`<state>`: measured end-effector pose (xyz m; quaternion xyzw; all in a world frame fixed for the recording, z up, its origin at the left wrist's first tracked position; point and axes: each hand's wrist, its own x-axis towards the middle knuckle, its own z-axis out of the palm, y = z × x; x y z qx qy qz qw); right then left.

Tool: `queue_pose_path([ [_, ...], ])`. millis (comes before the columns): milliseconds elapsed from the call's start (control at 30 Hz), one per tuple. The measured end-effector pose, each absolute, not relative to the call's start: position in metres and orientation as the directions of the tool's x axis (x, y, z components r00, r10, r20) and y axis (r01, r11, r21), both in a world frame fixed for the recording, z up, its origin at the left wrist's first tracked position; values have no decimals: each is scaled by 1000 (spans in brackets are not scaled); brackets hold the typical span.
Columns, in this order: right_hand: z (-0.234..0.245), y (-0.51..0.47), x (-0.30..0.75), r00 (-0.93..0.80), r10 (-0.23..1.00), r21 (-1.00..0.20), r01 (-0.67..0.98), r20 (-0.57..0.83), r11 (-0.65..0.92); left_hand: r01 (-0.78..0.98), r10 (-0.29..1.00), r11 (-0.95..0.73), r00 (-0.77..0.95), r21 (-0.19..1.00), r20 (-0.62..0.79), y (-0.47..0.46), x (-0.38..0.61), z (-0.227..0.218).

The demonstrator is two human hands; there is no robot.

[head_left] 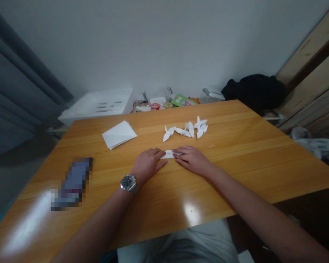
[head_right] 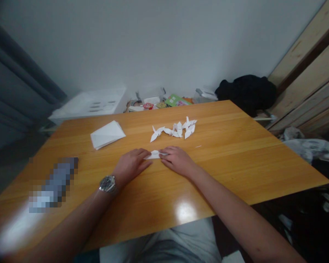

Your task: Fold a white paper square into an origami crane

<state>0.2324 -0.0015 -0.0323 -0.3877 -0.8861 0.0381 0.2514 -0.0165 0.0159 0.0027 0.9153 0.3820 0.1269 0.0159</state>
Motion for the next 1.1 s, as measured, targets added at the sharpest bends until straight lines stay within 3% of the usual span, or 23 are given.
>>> queue_pose_path([
  [167, -30, -1, 233, -561, 717, -316, 650, 413, 691, 672, 691, -719, 662, 178, 291, 18, -14, -8],
  [600, -25, -4, 230, -451, 806, -499, 633, 383, 592, 639, 672, -739, 673, 213, 309, 17, -14, -9],
  [967, -14, -12, 222, -254, 936, -724, 594, 245, 351, 667, 758, -652, 553, 361, 346, 12, -7, -5],
  [1100, -15, -11, 222, -235, 952, -715, 630, 197, 303, 649, 747, -665, 561, 370, 358, 13, -7, -4],
])
